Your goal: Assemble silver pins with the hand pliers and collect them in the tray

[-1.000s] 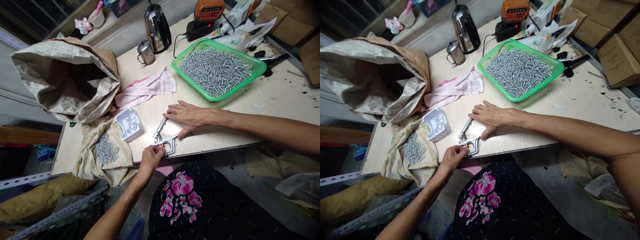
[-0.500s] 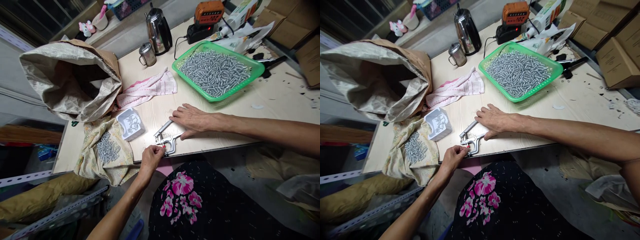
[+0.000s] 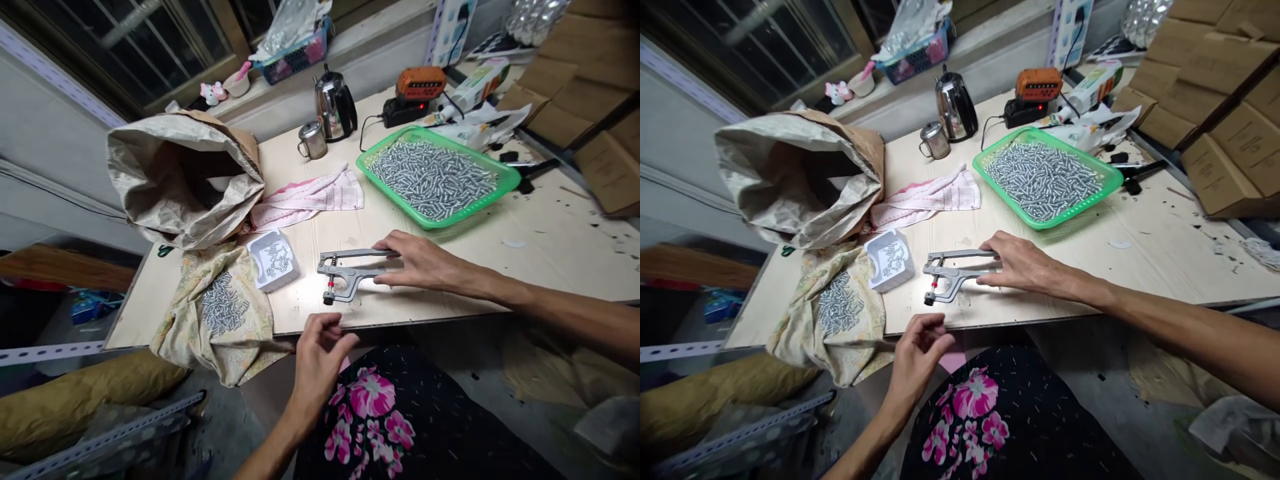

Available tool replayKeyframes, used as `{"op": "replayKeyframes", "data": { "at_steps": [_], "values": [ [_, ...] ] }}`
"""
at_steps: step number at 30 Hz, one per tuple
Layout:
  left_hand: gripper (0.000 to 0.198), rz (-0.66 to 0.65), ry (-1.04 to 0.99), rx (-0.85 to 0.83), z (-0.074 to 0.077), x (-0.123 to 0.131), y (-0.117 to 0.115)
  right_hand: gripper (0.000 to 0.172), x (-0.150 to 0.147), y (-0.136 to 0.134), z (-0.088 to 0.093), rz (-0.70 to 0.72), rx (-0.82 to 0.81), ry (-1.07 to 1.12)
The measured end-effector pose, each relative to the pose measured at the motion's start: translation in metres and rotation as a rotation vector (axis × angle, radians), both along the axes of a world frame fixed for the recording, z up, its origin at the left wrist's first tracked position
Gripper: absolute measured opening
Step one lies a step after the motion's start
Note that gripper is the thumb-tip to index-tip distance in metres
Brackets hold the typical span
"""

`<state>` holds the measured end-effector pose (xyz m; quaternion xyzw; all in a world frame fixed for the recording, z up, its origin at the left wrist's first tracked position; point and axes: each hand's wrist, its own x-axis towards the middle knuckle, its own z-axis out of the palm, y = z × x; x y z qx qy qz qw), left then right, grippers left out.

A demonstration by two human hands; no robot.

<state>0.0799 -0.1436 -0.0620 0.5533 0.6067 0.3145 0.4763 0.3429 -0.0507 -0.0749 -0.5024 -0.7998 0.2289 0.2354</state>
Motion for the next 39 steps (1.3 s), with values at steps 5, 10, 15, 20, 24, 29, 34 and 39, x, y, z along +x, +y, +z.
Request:
{"op": "replayKeyframes", "data": {
  "at_steps": [5, 10, 15, 20, 24, 29, 34, 39],
  "values": [
    [0.075, -0.117, -0.537, 0.019, 0.004, 0.018, 0.051, 0.050, -0.039, 0.002, 0.032, 0.157, 0.070, 0.156],
    [0.065, -0.046, -0.708, 0.129, 0.007, 0.015, 0.079, 0.062, -0.066, 0.005, 0.049, 0.198, 0.022, 0.001],
    [0.052, -0.017, -0.765, 0.187, 0.004, 0.012, 0.077, 0.048, -0.073, 0.003, 0.055, 0.247, 0.009, -0.068],
    [0.034, 0.105, -0.641, 0.235, -0.001, 0.016, 0.082, 0.029, -0.081, 0.002, 0.051, 0.293, 0.011, 0.191],
    [0.032, 0.103, -0.737, 0.199, 0.001, 0.018, 0.099, 0.024, -0.089, 0.011, 0.052, 0.213, -0.034, 0.176],
    [0.036, 0.261, -0.870, 0.093, 0.016, 0.027, 0.127, 0.023, -0.110, 0.042, 0.054, 0.030, -0.067, 0.018],
    [0.025, 0.358, -0.960, -0.063, 0.025, 0.023, 0.153, 0.047, -0.129, 0.075, 0.045, -0.104, -0.134, -0.060],
    [0.017, 0.383, -1.037, -0.328, 0.032, -0.005, 0.165, 0.050, -0.120, 0.105, 0.033, -0.065, -0.070, -0.210]
  ]
}}
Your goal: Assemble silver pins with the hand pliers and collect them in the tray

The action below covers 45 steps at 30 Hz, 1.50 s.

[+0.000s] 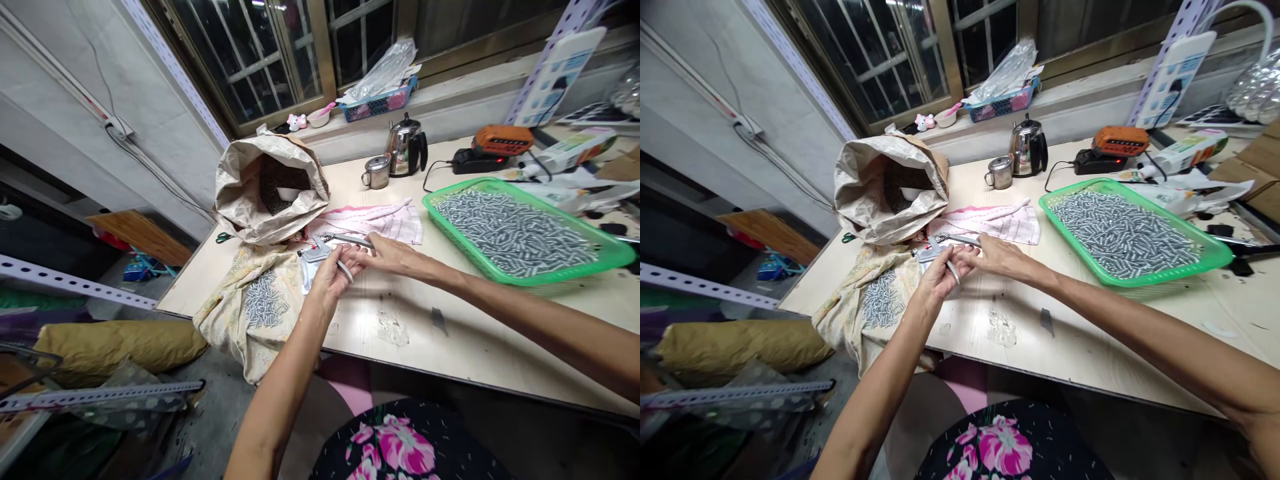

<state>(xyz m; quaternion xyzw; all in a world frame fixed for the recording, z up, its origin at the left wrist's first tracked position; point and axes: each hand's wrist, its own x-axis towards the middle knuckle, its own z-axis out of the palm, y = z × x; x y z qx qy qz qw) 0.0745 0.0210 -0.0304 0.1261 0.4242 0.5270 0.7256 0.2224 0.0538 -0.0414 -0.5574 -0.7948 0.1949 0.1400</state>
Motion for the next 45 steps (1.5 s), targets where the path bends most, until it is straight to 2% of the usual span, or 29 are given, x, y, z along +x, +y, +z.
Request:
{"op": "replayKeyframes", "data": {
  "at_steps": [4, 10, 13, 16, 21, 23, 25, 27, 29, 30, 33, 34, 36, 38, 41, 45],
  "values": [
    [0.017, -0.042, -0.060, -0.090, 0.000, -0.010, -0.002, 0.033, 0.012, 0.013, -0.004, 0.016, 0.083, -0.077],
    [0.027, 0.000, -0.157, -0.186, -0.002, 0.001, -0.005, 0.030, 0.012, 0.010, 0.008, 0.051, 0.155, -0.163],
    [0.024, 0.023, -0.149, -0.224, -0.006, 0.005, -0.008, 0.028, 0.011, 0.007, 0.013, 0.057, 0.199, -0.217],
    [0.024, 0.014, -0.111, -0.177, -0.008, 0.005, -0.011, 0.028, 0.011, 0.005, 0.015, 0.044, 0.217, -0.252],
    [0.037, -0.049, -0.006, -0.110, -0.006, 0.010, -0.015, 0.030, 0.011, -0.001, 0.015, 0.034, 0.207, -0.285],
    [0.040, -0.076, 0.054, -0.070, -0.002, 0.014, -0.025, 0.032, 0.015, -0.001, 0.017, 0.011, 0.229, -0.252],
    [0.037, -0.169, 0.140, 0.021, 0.004, 0.013, -0.041, 0.033, 0.026, 0.001, 0.020, 0.007, 0.250, -0.159],
    [0.032, -0.413, 0.280, 0.120, 0.010, 0.000, -0.061, 0.033, 0.045, 0.001, 0.024, 0.062, 0.249, -0.033],
    [0.028, -0.698, 0.535, 0.176, 0.013, -0.030, -0.076, 0.035, 0.071, -0.003, 0.025, 0.131, 0.237, 0.065],
    [0.025, -0.706, 0.743, 0.195, 0.012, -0.050, -0.080, 0.037, 0.085, -0.006, 0.023, 0.131, 0.225, 0.078],
    [0.017, -0.271, 1.609, 0.306, -0.001, -0.118, -0.074, 0.042, 0.122, -0.019, 0.005, 0.161, 0.149, 0.139],
    [0.019, -0.242, 1.839, 0.293, -0.007, -0.138, -0.069, 0.044, 0.130, -0.024, -0.004, 0.173, 0.118, 0.157],
    [0.024, -0.308, 2.122, 0.256, -0.020, -0.169, -0.058, 0.044, 0.140, -0.034, -0.023, 0.188, 0.043, 0.168],
    [0.028, -0.457, 2.275, 0.234, -0.029, -0.183, -0.048, 0.043, 0.141, -0.043, -0.040, 0.199, -0.046, 0.168],
    [0.032, -0.642, 2.407, 0.225, -0.036, -0.184, -0.041, 0.045, 0.133, -0.052, -0.055, 0.230, -0.161, 0.167],
    [0.033, -0.739, 2.458, 0.276, -0.034, -0.184, -0.036, 0.044, 0.122, -0.058, -0.061, 0.271, -0.215, 0.154]
  ]
}}
